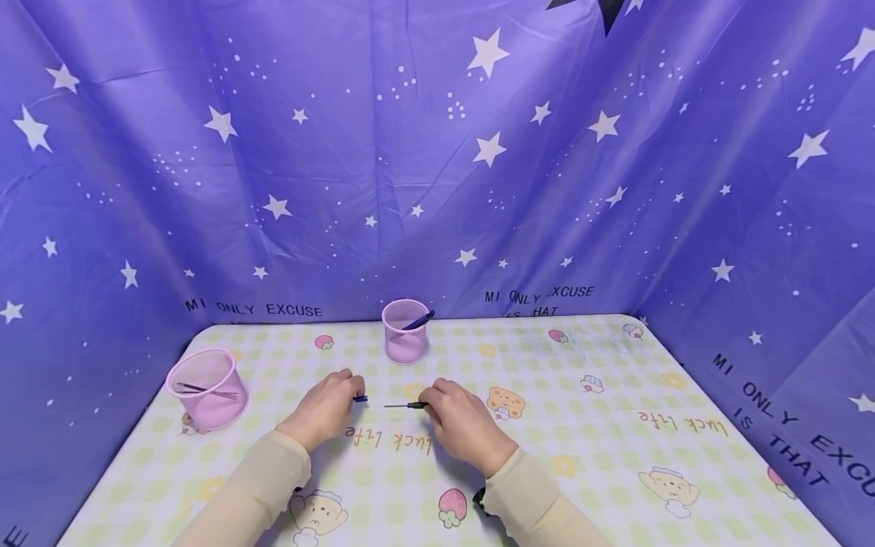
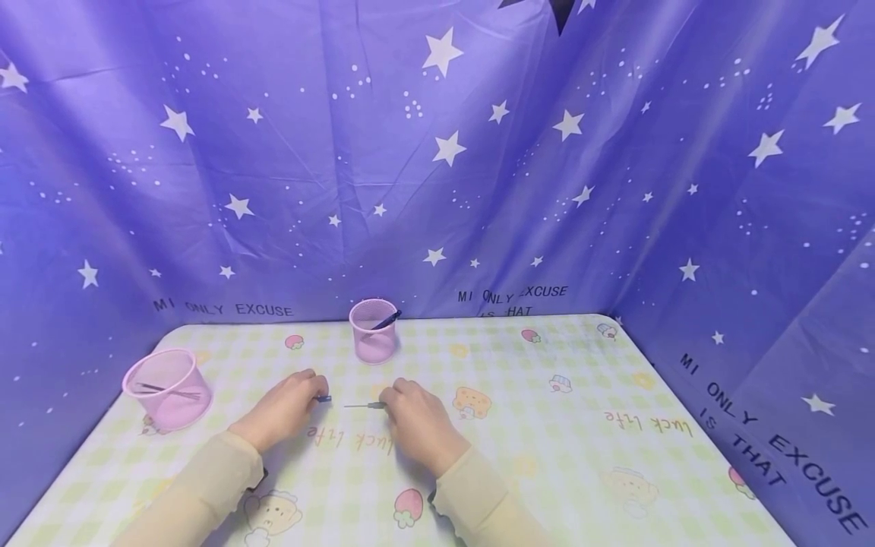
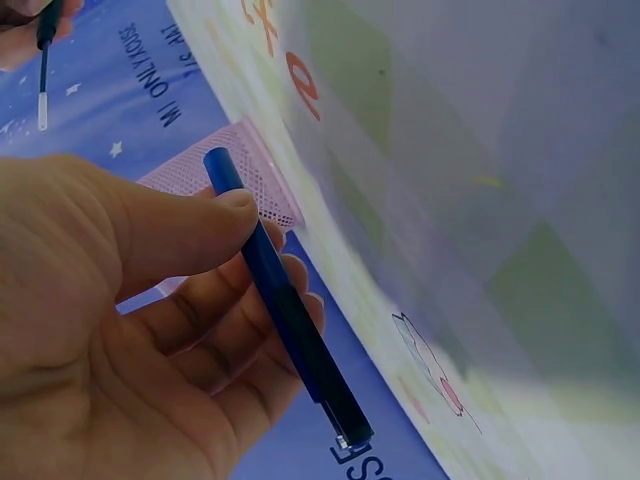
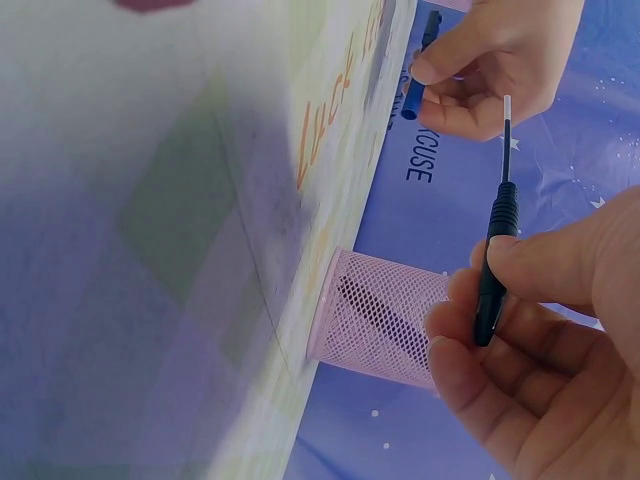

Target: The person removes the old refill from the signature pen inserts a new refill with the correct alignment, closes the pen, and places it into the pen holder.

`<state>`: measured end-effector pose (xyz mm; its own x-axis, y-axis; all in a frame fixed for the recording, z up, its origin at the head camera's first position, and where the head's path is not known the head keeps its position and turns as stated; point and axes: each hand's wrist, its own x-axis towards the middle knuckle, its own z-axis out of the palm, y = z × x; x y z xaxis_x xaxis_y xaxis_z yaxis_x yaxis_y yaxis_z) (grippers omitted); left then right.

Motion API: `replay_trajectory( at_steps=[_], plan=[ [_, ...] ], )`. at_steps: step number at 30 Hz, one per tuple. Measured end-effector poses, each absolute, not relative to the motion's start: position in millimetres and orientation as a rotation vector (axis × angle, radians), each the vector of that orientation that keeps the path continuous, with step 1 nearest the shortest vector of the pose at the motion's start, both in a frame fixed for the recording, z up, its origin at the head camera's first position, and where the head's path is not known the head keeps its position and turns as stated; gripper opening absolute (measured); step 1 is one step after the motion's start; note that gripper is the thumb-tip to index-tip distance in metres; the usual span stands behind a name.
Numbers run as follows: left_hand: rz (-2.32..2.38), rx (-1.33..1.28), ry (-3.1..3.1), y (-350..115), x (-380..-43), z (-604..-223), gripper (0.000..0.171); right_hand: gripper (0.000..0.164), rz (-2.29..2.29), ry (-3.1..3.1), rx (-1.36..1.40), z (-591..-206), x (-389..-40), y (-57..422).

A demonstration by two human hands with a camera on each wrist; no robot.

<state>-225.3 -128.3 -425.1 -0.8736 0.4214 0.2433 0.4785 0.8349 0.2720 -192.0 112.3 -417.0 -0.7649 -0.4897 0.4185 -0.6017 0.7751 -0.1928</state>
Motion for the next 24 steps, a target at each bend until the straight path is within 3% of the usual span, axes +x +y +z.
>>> replay_trajectory(
  at_steps=[24],
  plan=[
    [-0.421,-0.755,-2.888,-130.5,-231.4,-432.9,0.025,0.011,0.452,-2.641,0.831,-417.3,-191.7,111.9]
  ],
)
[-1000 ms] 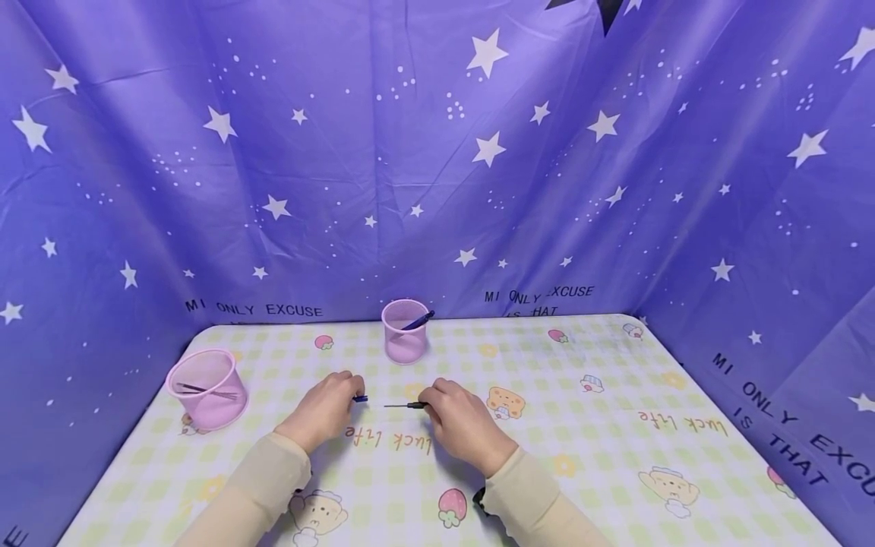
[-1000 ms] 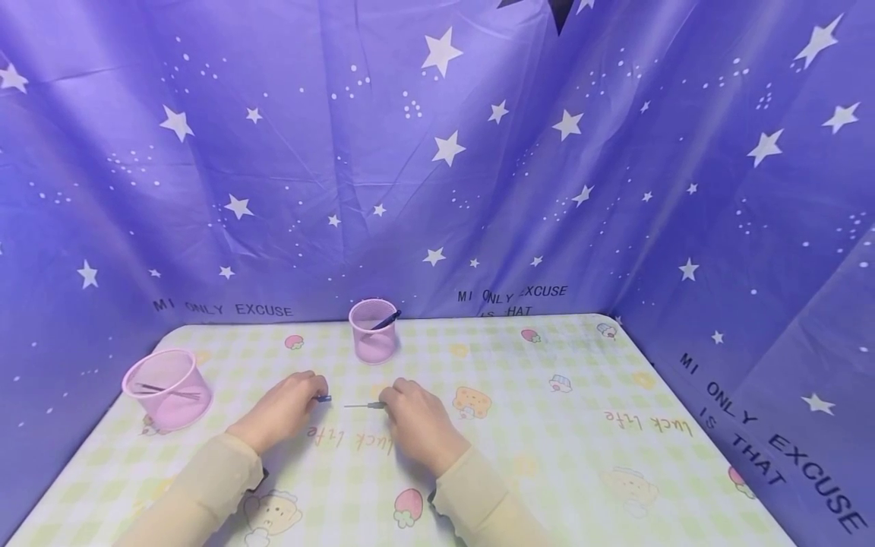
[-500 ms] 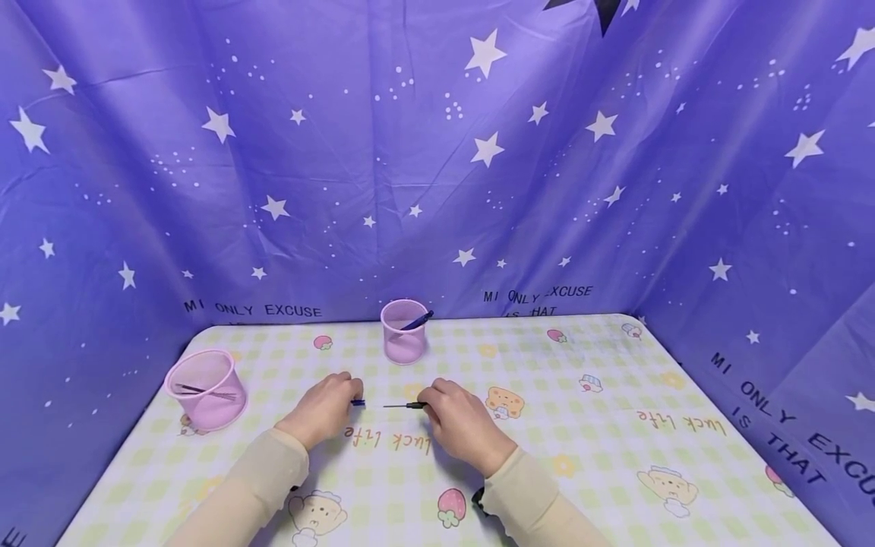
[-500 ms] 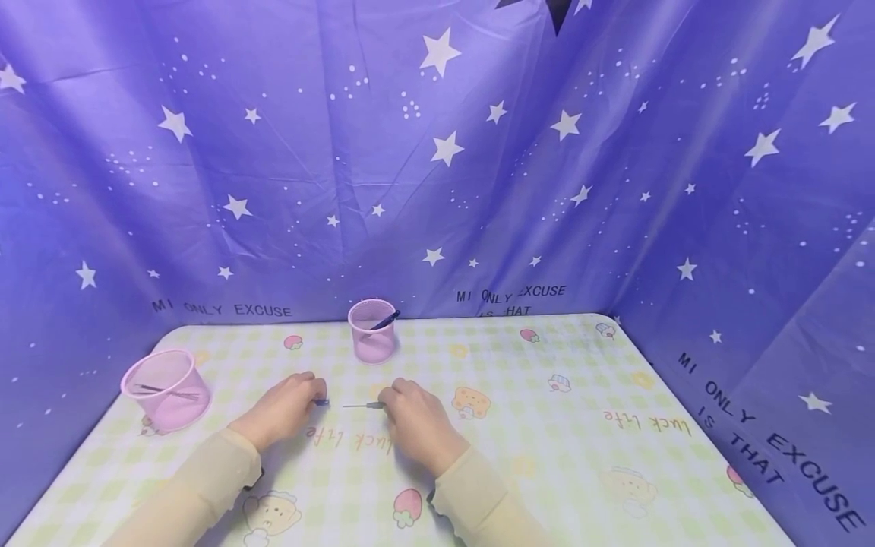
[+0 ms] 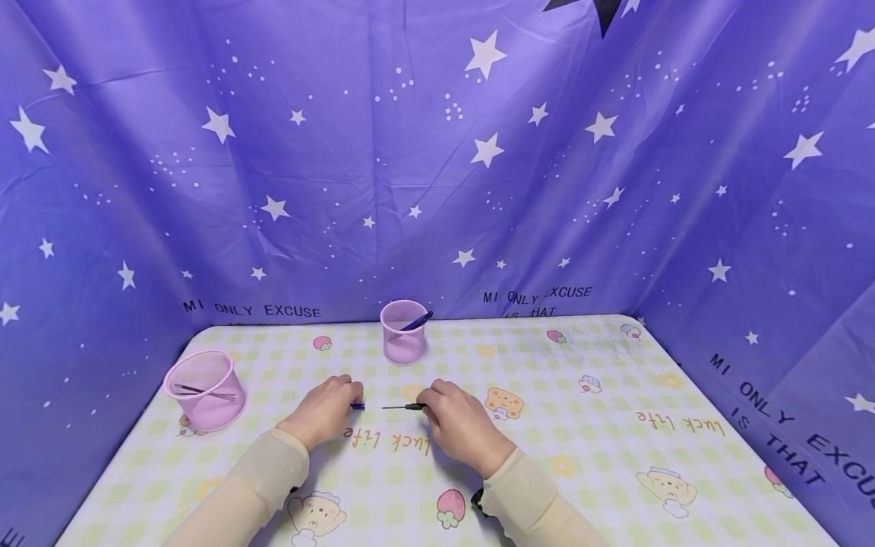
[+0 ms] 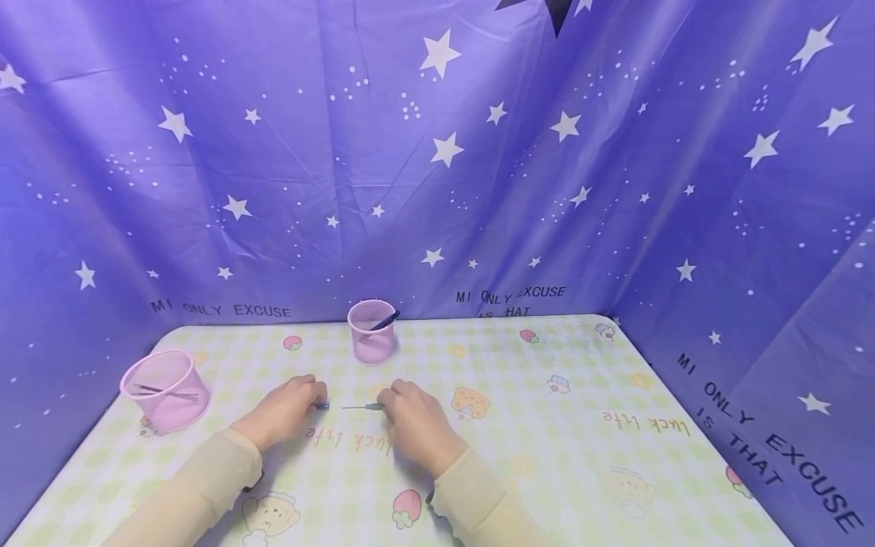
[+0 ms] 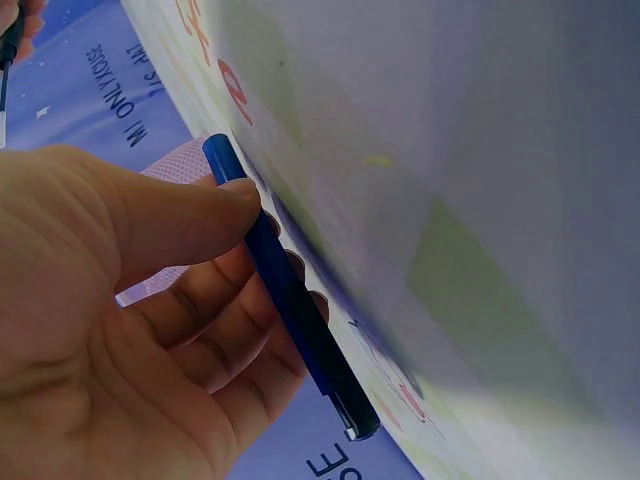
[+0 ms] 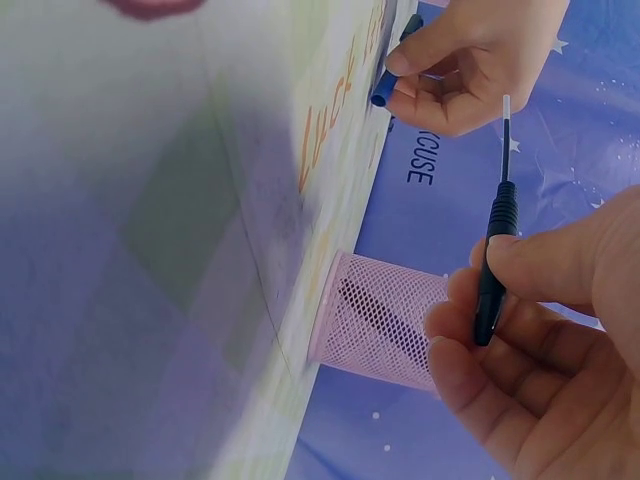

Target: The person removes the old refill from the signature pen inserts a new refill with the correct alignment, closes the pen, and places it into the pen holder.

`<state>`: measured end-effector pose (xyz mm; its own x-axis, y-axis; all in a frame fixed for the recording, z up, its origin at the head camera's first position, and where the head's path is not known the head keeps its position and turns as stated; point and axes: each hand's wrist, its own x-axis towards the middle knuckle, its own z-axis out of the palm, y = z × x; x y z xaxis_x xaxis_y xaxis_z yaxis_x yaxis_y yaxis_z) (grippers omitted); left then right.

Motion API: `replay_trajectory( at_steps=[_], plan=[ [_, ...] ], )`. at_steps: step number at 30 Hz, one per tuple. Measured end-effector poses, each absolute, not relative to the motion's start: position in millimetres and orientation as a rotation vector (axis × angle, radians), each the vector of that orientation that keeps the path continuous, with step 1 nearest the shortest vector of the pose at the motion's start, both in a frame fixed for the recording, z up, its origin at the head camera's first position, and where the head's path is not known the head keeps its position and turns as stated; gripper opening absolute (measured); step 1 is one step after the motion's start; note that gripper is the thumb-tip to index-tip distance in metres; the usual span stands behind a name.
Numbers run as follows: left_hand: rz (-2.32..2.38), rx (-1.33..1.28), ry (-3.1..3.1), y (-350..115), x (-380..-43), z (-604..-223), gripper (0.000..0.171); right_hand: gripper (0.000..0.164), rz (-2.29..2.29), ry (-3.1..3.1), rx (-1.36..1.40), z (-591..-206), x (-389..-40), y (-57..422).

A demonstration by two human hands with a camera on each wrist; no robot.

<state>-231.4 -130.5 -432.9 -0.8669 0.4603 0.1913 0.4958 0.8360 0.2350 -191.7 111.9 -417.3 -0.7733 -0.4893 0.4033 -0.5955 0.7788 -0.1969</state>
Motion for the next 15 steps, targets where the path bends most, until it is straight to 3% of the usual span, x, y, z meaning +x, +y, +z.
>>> replay_trajectory(
  at_steps=[15],
  plan=[
    [-0.443,-0.747,-2.912,-131.4,-233.0,-434.3,0.025,0.011,0.456,-2.645,0.834,-416.3,-190.2,111.5]
  ],
)
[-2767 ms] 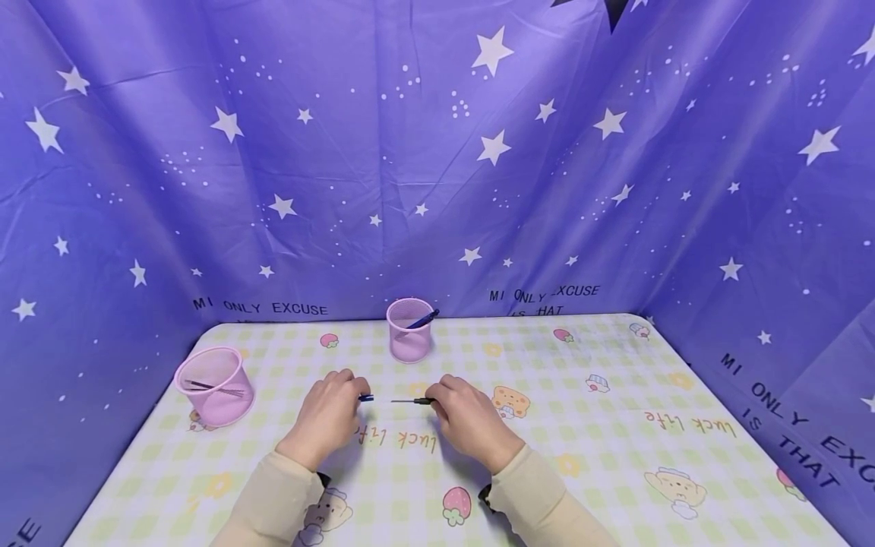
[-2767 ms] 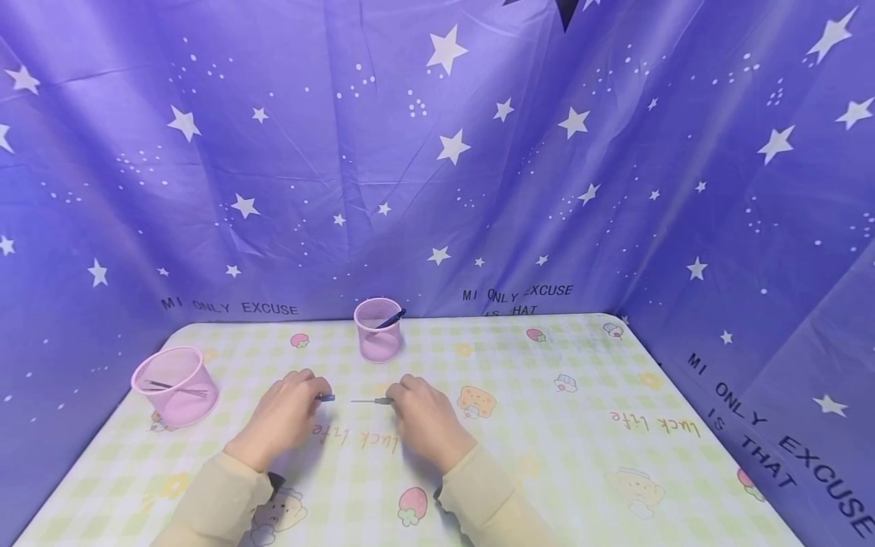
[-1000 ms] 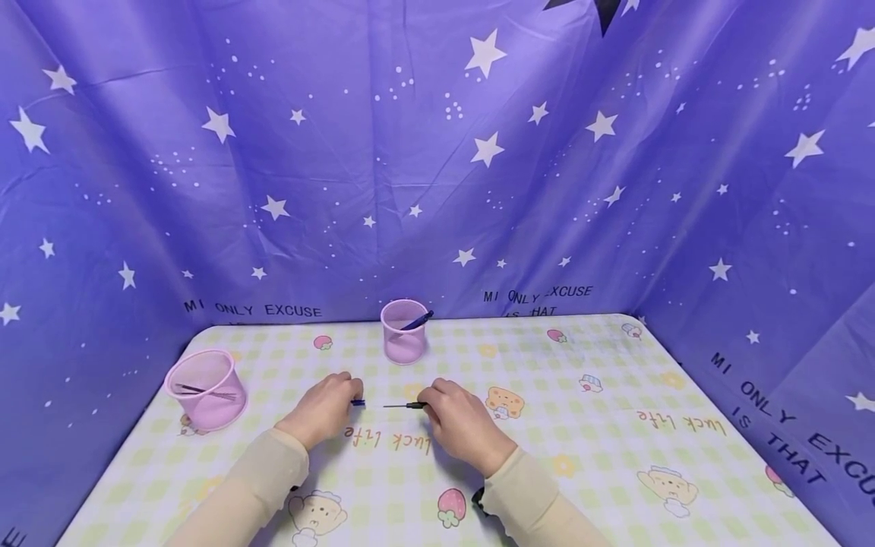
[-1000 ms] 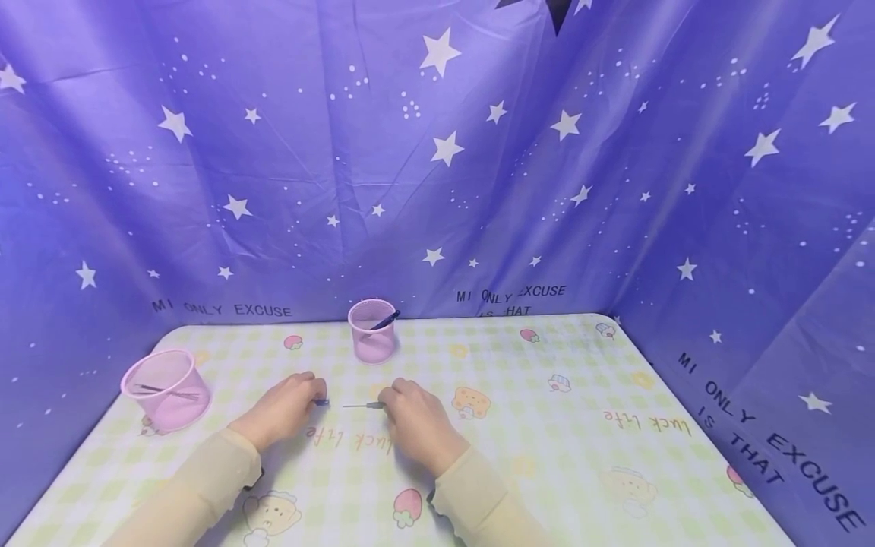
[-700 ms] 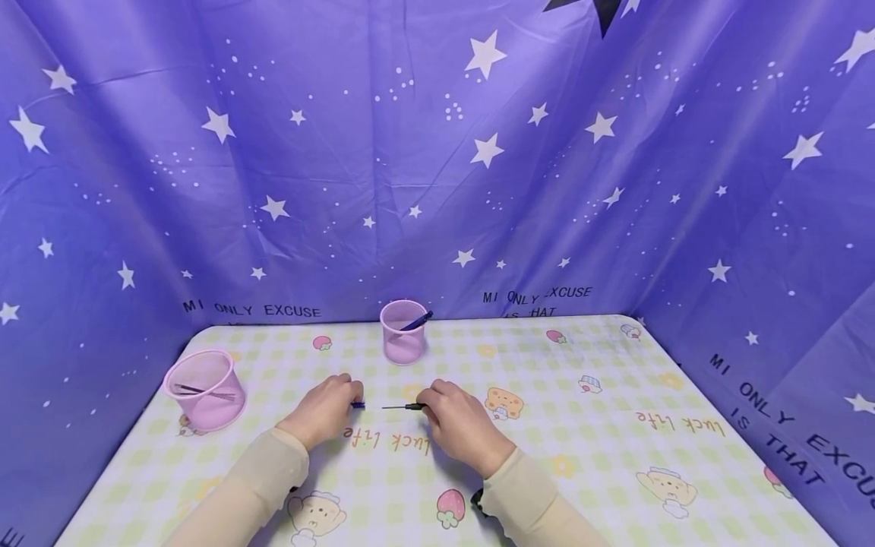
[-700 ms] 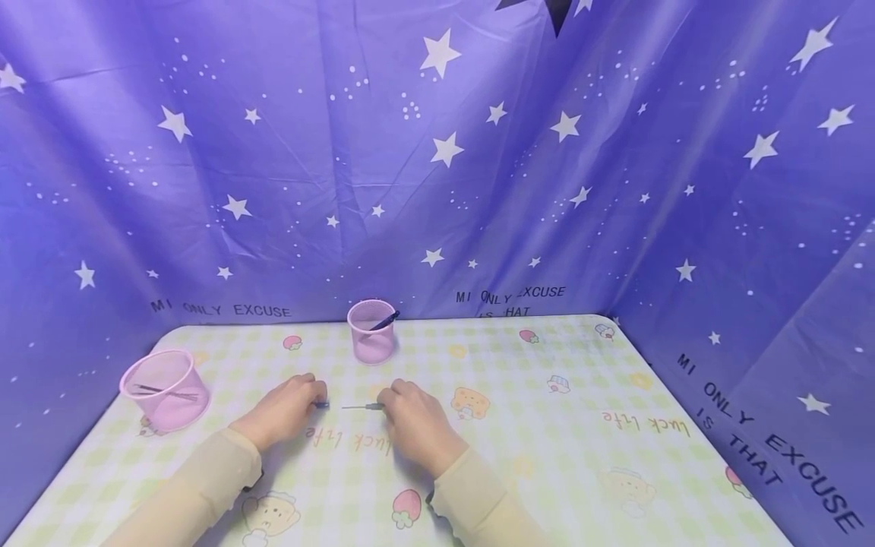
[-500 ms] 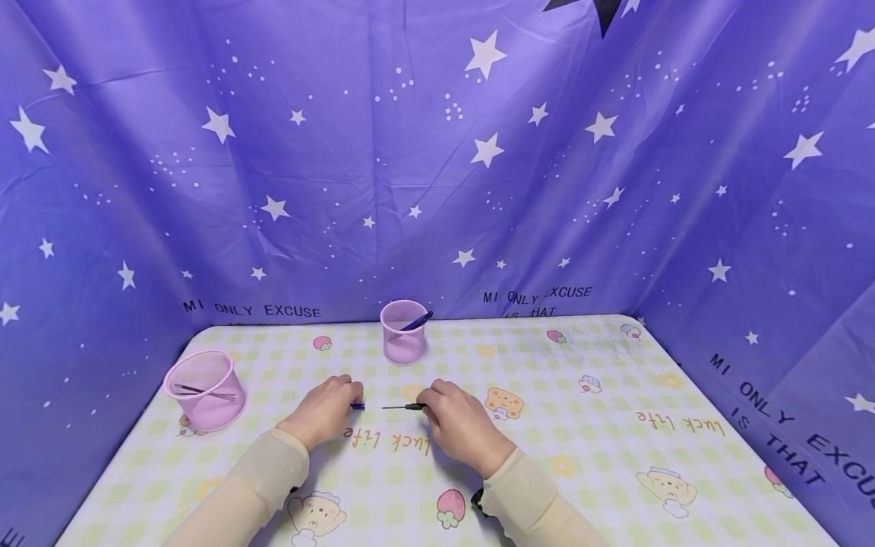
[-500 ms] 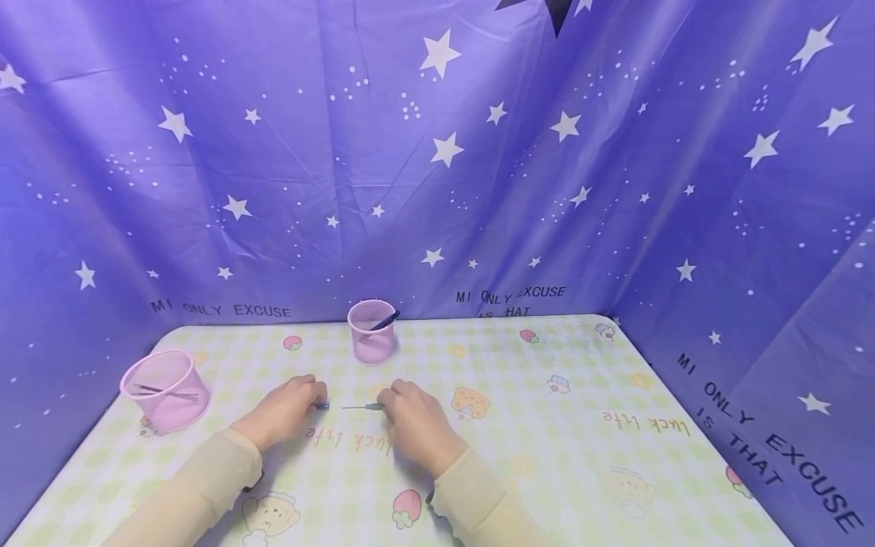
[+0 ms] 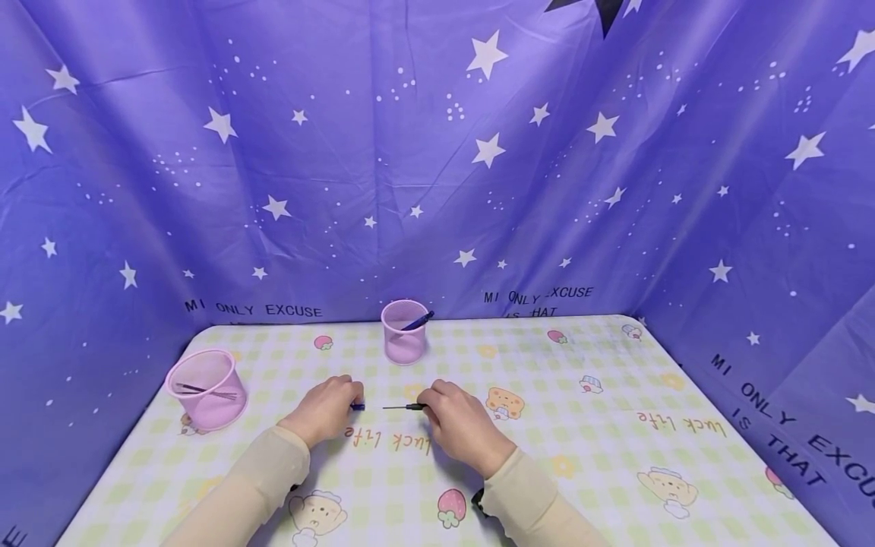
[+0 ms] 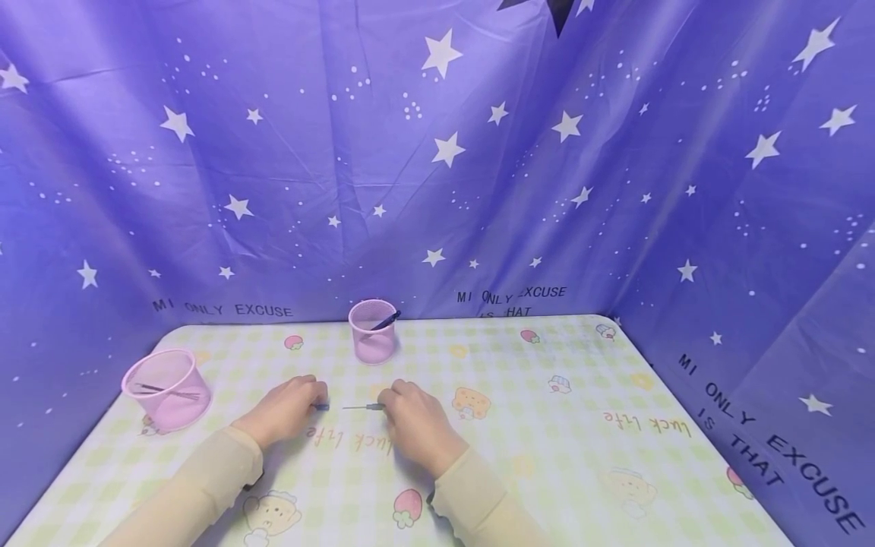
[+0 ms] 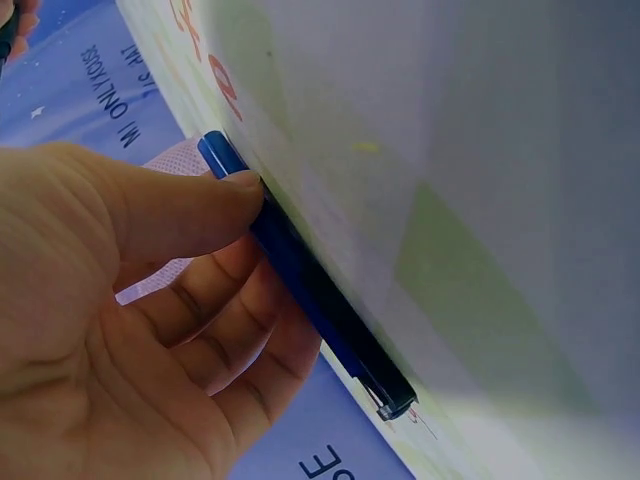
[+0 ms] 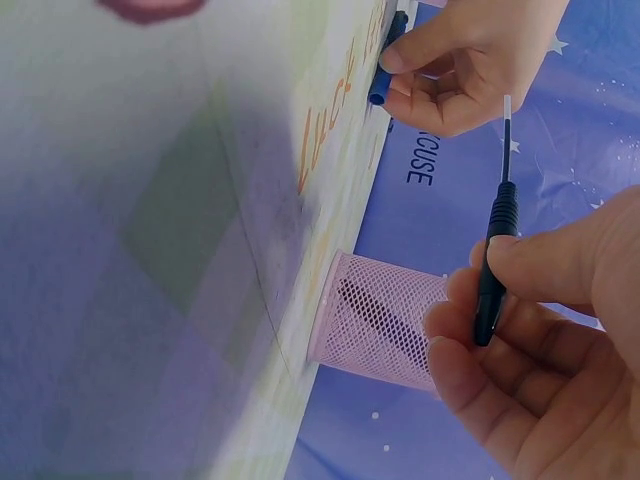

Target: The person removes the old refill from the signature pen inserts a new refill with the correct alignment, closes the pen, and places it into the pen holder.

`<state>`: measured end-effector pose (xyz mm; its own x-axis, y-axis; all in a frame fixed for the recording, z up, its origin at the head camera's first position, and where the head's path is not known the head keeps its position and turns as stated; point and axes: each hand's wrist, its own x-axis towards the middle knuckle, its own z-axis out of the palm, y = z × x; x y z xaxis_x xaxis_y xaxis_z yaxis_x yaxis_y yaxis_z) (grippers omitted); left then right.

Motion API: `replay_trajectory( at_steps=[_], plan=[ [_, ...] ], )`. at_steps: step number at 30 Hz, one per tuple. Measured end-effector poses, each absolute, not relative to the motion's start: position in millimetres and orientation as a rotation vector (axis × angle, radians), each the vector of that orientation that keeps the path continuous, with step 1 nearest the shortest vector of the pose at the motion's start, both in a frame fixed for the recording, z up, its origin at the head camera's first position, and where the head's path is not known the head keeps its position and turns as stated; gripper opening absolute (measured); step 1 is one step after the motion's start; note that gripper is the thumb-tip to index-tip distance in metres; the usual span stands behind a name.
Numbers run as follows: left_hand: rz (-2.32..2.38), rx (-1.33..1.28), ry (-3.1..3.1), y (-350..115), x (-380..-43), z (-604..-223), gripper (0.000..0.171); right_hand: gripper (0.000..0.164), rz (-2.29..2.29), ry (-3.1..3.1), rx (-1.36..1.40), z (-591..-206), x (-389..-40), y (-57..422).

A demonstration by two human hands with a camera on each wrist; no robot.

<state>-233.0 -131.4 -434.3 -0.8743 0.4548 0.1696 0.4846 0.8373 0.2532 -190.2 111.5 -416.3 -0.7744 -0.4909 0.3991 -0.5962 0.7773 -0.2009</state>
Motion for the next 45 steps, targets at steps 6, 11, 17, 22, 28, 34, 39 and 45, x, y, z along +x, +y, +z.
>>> replay_trajectory(
  at_steps=[6,11,17,22,28,34,39,45],
  plan=[
    [-0.441,-0.745,-2.919,-131,-233,-434,0.024,0.011,0.459,-2.64,0.836,-417,-190,111],
    [-0.44,-0.744,-2.921,-131,-233,-434,0.024,0.011,0.455,-2.64,0.84,-417,-190,111],
    [-0.443,-0.741,-2.916,-132,-232,-434,0.024,0.011,0.447,-2.64,0.844,-417,-190,111],
    [-0.45,-0.739,-2.912,-132,-232,-433,0.023,0.012,0.445,-2.642,0.846,-416,-190,111],
    [-0.412,-0.714,-2.917,-134,-232,-432,0.023,0.012,0.448,-2.649,0.847,-417,-189,111],
    [-0.411,-0.717,-2.901,-136,-229,-428,0.026,0.011,0.452,-2.655,0.848,-417,-189,110],
    [-0.417,-0.719,-2.88,-136,-225,-424,0.025,0.012,0.45,-2.651,0.854,-417,-189,110],
    [-0.431,-0.741,-2.843,-135,-218,-420,0.024,0.011,0.45,-2.651,0.854,-418,-189,110]
  ],
)
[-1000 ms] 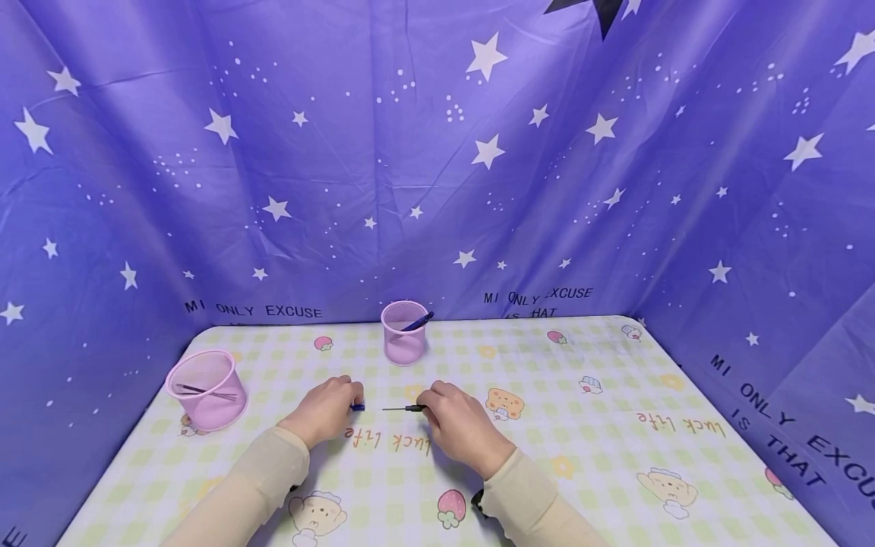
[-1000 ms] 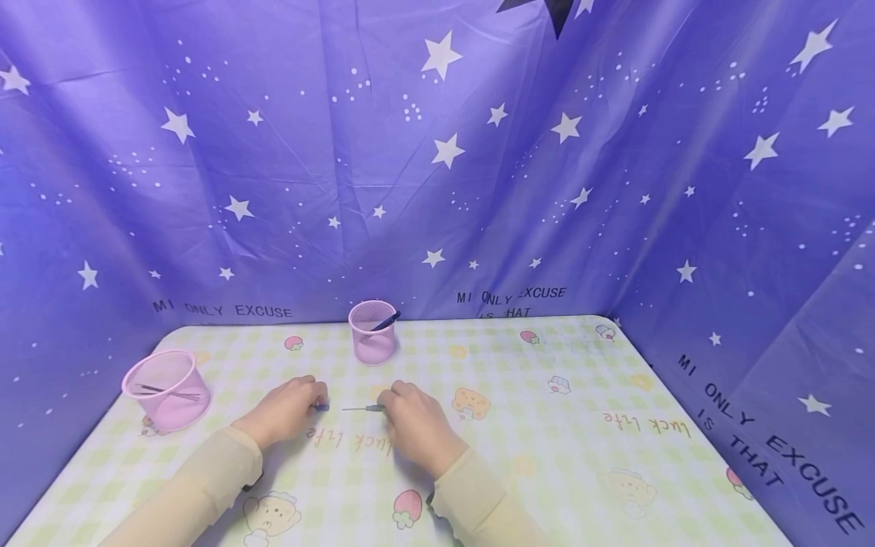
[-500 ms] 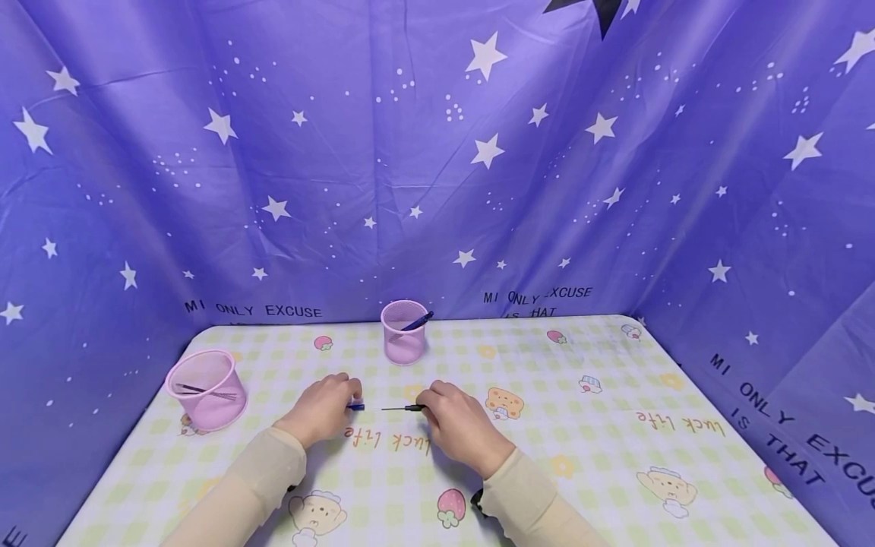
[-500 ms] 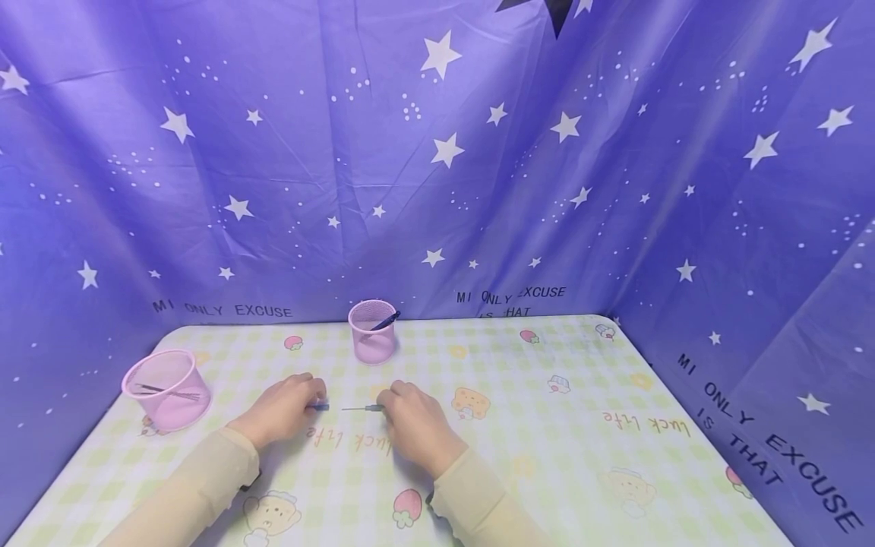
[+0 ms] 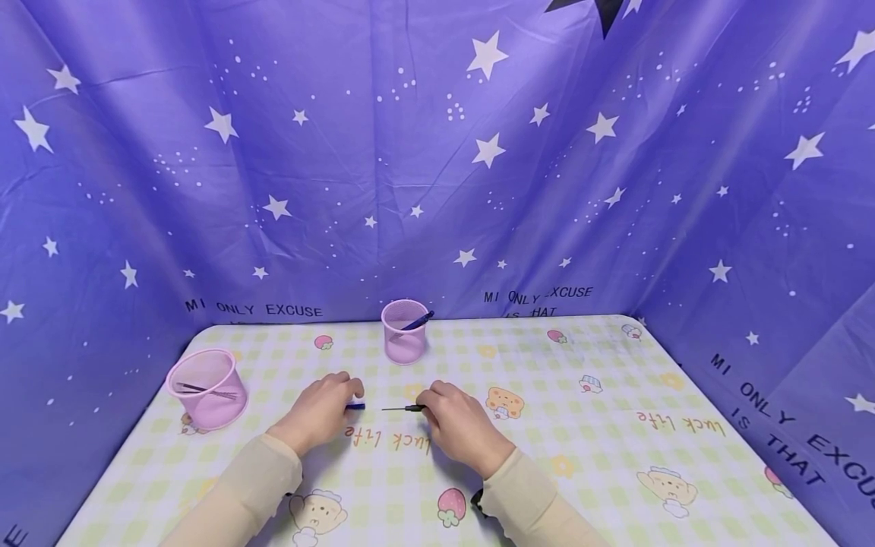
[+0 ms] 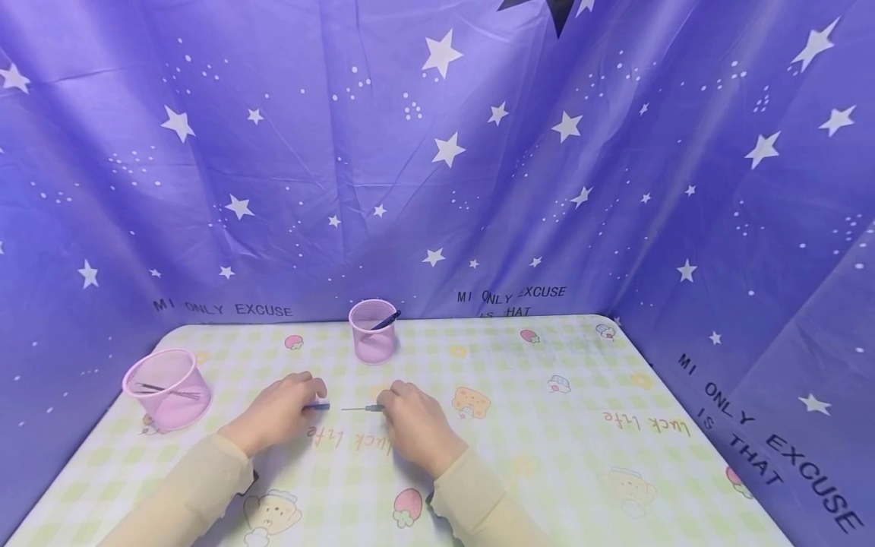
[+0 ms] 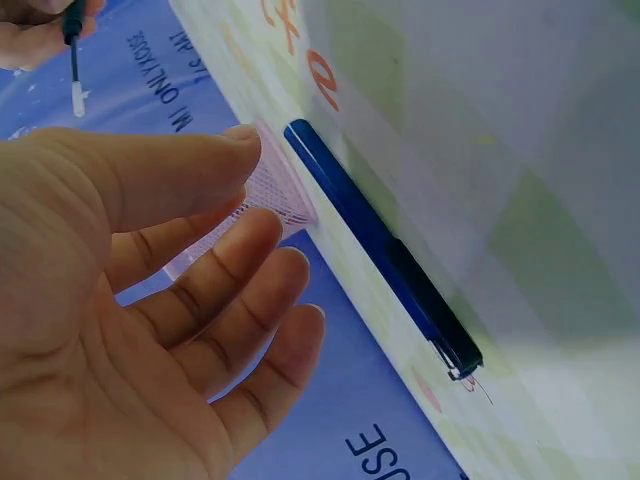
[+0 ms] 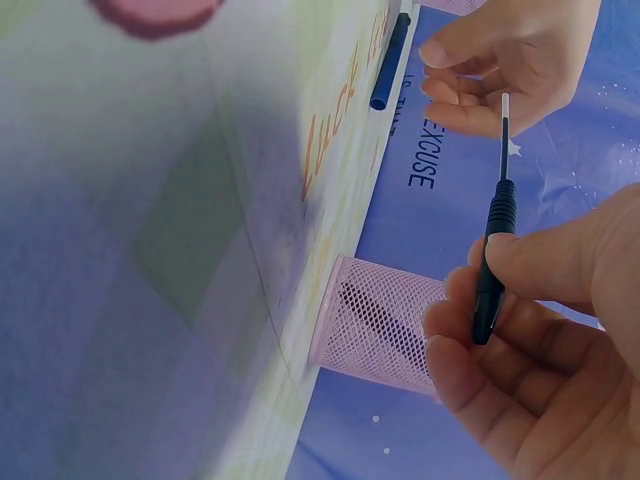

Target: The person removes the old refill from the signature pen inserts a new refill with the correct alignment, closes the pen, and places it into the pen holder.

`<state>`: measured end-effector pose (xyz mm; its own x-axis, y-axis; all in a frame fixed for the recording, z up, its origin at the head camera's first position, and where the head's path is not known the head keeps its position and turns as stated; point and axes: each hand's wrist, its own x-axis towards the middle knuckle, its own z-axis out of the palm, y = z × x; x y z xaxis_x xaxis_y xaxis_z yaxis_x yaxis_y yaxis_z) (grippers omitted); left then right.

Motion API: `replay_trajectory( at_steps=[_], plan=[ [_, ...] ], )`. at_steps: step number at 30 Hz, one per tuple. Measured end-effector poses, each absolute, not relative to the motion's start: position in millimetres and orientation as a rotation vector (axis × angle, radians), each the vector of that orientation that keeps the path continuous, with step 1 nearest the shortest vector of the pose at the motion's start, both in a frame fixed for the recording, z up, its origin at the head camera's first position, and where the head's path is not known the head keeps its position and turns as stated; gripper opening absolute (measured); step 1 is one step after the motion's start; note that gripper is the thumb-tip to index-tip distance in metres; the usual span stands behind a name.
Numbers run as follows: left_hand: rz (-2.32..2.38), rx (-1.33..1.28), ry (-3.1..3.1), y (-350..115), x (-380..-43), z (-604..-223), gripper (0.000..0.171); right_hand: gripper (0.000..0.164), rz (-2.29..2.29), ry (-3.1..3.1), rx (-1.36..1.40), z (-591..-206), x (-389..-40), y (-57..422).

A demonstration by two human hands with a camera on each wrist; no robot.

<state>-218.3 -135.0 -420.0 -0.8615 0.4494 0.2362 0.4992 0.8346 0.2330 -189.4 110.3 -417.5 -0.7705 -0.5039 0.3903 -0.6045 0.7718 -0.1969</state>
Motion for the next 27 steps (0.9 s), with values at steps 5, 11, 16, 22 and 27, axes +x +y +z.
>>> replay_trajectory(
  at_steps=[5,11,16,22,27],
  plan=[
    [-0.448,-0.756,-2.806,-132,-211,-418,0.025,0.012,0.452,-2.649,0.855,-418,-190,110],
    [-0.48,-0.756,-2.776,-128,-204,-414,0.027,0.012,0.452,-2.648,0.852,-418,-190,110],
    [-0.501,-0.738,-2.768,-124,-199,-411,0.027,0.012,0.452,-2.643,0.854,-418,-189,110],
    [-0.54,-0.723,-2.755,-120,-196,-412,0.028,0.012,0.448,-2.637,0.855,-417,-189,110],
    [-0.565,-0.715,-2.736,-116,-194,-412,0.029,0.012,0.448,-2.633,0.86,-418,-189,110]
  ],
)
